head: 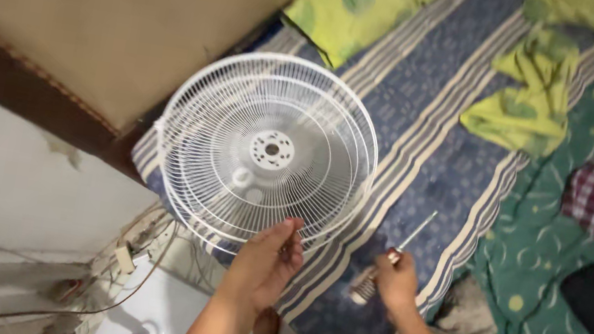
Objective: The person uses a screwdriver to tighten a screw on the back of a standing fan motor housing, then wipes the housing with a cloth, and continues to adjust the screw.
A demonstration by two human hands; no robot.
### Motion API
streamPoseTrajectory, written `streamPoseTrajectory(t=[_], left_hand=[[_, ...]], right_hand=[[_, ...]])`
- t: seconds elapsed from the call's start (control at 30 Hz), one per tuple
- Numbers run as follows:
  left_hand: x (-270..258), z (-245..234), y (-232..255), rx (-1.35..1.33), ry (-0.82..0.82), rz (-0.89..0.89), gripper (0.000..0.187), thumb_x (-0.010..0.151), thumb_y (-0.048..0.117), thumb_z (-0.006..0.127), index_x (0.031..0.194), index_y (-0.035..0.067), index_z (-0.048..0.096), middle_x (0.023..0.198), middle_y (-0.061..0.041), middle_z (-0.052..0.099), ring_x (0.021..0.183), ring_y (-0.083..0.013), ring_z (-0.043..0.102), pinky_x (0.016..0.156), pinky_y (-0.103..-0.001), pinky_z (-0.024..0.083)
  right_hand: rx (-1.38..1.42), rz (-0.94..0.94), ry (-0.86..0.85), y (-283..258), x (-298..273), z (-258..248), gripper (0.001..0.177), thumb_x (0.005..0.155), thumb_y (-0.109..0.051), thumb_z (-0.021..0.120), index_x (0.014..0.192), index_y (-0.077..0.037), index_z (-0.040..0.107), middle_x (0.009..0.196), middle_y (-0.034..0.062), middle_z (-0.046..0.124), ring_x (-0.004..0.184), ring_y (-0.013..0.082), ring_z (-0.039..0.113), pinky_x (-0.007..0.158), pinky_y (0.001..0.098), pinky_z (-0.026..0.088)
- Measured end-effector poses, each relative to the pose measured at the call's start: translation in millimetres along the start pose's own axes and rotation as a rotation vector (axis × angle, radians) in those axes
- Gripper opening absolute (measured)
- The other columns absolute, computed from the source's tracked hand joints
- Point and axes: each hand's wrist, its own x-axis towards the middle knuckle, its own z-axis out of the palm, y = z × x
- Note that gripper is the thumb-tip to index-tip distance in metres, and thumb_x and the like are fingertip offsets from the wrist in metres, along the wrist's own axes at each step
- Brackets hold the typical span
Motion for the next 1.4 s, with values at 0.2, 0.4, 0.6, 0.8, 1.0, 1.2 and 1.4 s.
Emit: streamPoseTrajectory(t=[0.2, 0.4, 0.6, 0.8, 1.0, 1.2, 1.4], left_hand=[[-52.5, 22.7, 43.0, -0.059, 0.116, 0.183, 0.017, 0.098, 0.015, 0.06, 0.107, 0.002, 0.066, 0.089, -0.01, 0.07, 0.077, -0.018, 0.068, 0.071, -0.03, 0.059], [-119.0, 15.6, 91.0, -0.174, 0.052, 0.398, 0.016, 0.099, 0.02, 0.062, 0.101, 0.005, 0.067, 0.086, -0.007, 0.07, 0.073, -0.0167, 0.066, 0.066, -0.029, 0.056], [-208.6, -23.1, 155.7, -0.186, 0.139, 0.662, 0.023, 0.1, 0.028, 0.062, 0.093, 0.006, 0.063, 0.082, -0.003, 0.065, 0.074, -0.0143, 0.062, 0.07, -0.029, 0.055], [-288.7, -65.6, 193.8, -0.308, 0.133, 0.86, 0.024, 0.1, 0.026, 0.061, 0.091, 0.004, 0.059, 0.085, -0.008, 0.063, 0.081, -0.0195, 0.064, 0.077, -0.034, 0.057], [-357.9, -114.0, 229.2, -0.332, 0.161, 0.931, 0.022, 0.1, 0.022, 0.061, 0.093, 0.002, 0.058, 0.087, -0.01, 0.061, 0.082, -0.0232, 0.063, 0.079, -0.037, 0.056], [-408.4, -143.1, 251.9, -0.355, 0.101, 0.964, 0.022, 0.1, 0.02, 0.06, 0.093, 0.0, 0.058, 0.088, -0.012, 0.061, 0.082, -0.0248, 0.063, 0.081, -0.039, 0.058], [-434.5, -164.5, 261.1, -0.317, 0.078, 0.977, 0.021, 0.099, 0.019, 0.061, 0.094, -0.002, 0.06, 0.088, -0.013, 0.062, 0.085, -0.0268, 0.066, 0.083, -0.042, 0.059]], right_hand=[[0.06, -0.175, -0.212, -101.1, -26.9, -9.0, 0.018, 0.095, -0.018, 0.065, 0.101, -0.001, 0.062, 0.072, 0.0027, 0.055, 0.06, 0.0118, 0.051, 0.055, 0.0315, 0.043], [-0.008, -0.232, -0.78, -211.6, -119.4, 39.4, 0.032, 0.091, -0.015, 0.063, 0.123, -0.014, 0.066, 0.071, -0.0023, 0.056, 0.056, 0.0093, 0.05, 0.051, 0.0287, 0.042], [-0.118, -0.382, -1.234, -286.3, -230.6, 86.8, 0.029, 0.088, -0.009, 0.068, 0.117, -0.003, 0.069, 0.077, -0.0026, 0.06, 0.063, 0.0072, 0.053, 0.055, 0.0262, 0.045], [-0.274, -0.557, -1.339, -322.9, -319.5, 125.7, 0.034, 0.085, -0.008, 0.069, 0.119, -0.003, 0.073, 0.079, -0.0023, 0.063, 0.068, 0.0074, 0.056, 0.06, 0.0253, 0.049], [-0.319, -0.535, -1.41, -330.1, -400.2, 173.4, 0.043, 0.087, -0.005, 0.072, 0.129, -0.006, 0.071, 0.084, -0.0047, 0.069, 0.072, 0.0045, 0.059, 0.063, 0.0229, 0.049], [-0.266, -0.46, -1.512, -325.8, -443.8, 206.6, 0.035, 0.087, -0.005, 0.064, 0.122, -0.005, 0.07, 0.071, -0.0036, 0.057, 0.06, 0.0061, 0.051, 0.054, 0.0248, 0.043], [-0.173, -0.518, -1.597, -315.2, -469.3, 230.2, 0.019, 0.09, -0.004, 0.062, 0.109, -0.002, 0.067, 0.074, -0.0057, 0.052, 0.065, 0.0038, 0.046, 0.058, 0.0234, 0.041]])
